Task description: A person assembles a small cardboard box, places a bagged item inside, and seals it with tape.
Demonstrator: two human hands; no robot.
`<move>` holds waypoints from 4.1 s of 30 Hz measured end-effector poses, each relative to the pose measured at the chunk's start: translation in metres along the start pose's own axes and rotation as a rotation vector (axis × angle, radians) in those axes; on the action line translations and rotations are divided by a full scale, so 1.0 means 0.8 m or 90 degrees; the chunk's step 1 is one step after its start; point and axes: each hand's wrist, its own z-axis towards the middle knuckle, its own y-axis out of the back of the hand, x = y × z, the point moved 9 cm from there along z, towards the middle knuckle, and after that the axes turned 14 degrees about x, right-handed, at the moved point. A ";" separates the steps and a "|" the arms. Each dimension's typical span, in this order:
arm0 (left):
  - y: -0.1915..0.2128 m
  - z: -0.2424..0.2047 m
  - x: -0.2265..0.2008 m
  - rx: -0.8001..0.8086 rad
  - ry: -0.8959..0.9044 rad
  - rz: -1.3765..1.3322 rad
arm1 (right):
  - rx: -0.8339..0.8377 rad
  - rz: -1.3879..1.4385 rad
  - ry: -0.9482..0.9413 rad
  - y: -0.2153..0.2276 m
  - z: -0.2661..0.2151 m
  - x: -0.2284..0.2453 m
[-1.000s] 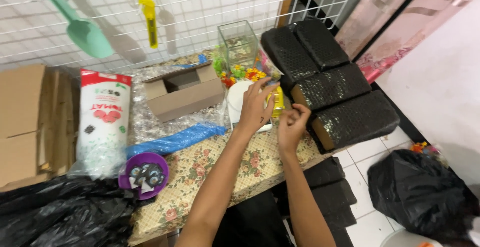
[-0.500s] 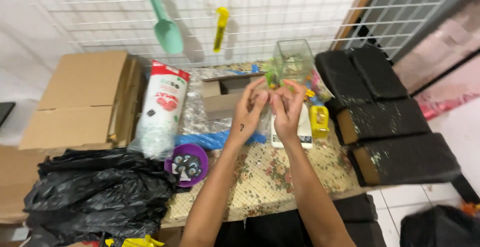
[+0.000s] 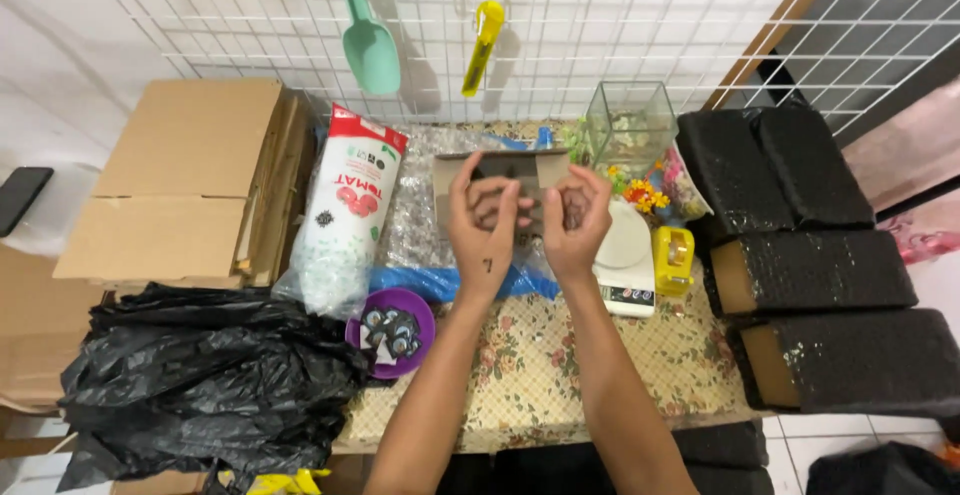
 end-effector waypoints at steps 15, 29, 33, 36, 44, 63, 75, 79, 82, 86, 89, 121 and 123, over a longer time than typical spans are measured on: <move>-0.007 -0.005 -0.005 0.054 -0.039 0.050 | 0.016 -0.141 0.050 0.001 0.017 0.052; -0.014 -0.004 -0.013 0.086 -0.095 0.081 | 0.043 -0.183 0.072 -0.004 0.027 0.083; -0.017 -0.013 -0.013 0.068 -0.147 0.248 | 0.006 -0.189 0.071 0.000 0.023 0.079; -0.028 -0.023 -0.031 0.002 -0.307 0.454 | -0.029 -0.116 0.067 0.002 0.021 0.072; 0.003 -0.026 -0.005 -0.113 -0.327 0.596 | -0.088 0.009 -0.006 0.046 0.021 0.018; 0.039 -0.031 -0.043 -0.097 -0.350 0.412 | 0.005 0.010 0.003 0.047 0.009 -0.002; -0.002 -0.005 -0.055 0.011 -0.270 0.630 | 0.051 -0.093 -0.100 0.015 0.024 0.011; -0.004 0.005 -0.017 0.096 -0.161 0.647 | 0.084 -0.089 -0.118 0.003 0.026 0.015; -0.009 0.004 -0.001 0.102 -0.122 0.730 | 0.087 -0.087 -0.171 0.003 0.019 0.006; 0.001 0.005 0.018 0.065 -0.124 0.734 | 0.105 -0.151 -0.121 0.002 0.022 0.017; 0.009 0.003 0.039 0.049 -0.123 0.690 | 0.114 -0.198 -0.062 -0.004 0.021 0.028; 0.014 0.006 0.029 -0.024 -0.134 0.664 | 0.613 -0.150 -0.191 -0.076 0.070 -0.018; 0.012 0.001 0.026 -0.034 -0.154 0.654 | 0.643 -0.159 -0.231 -0.076 0.065 -0.020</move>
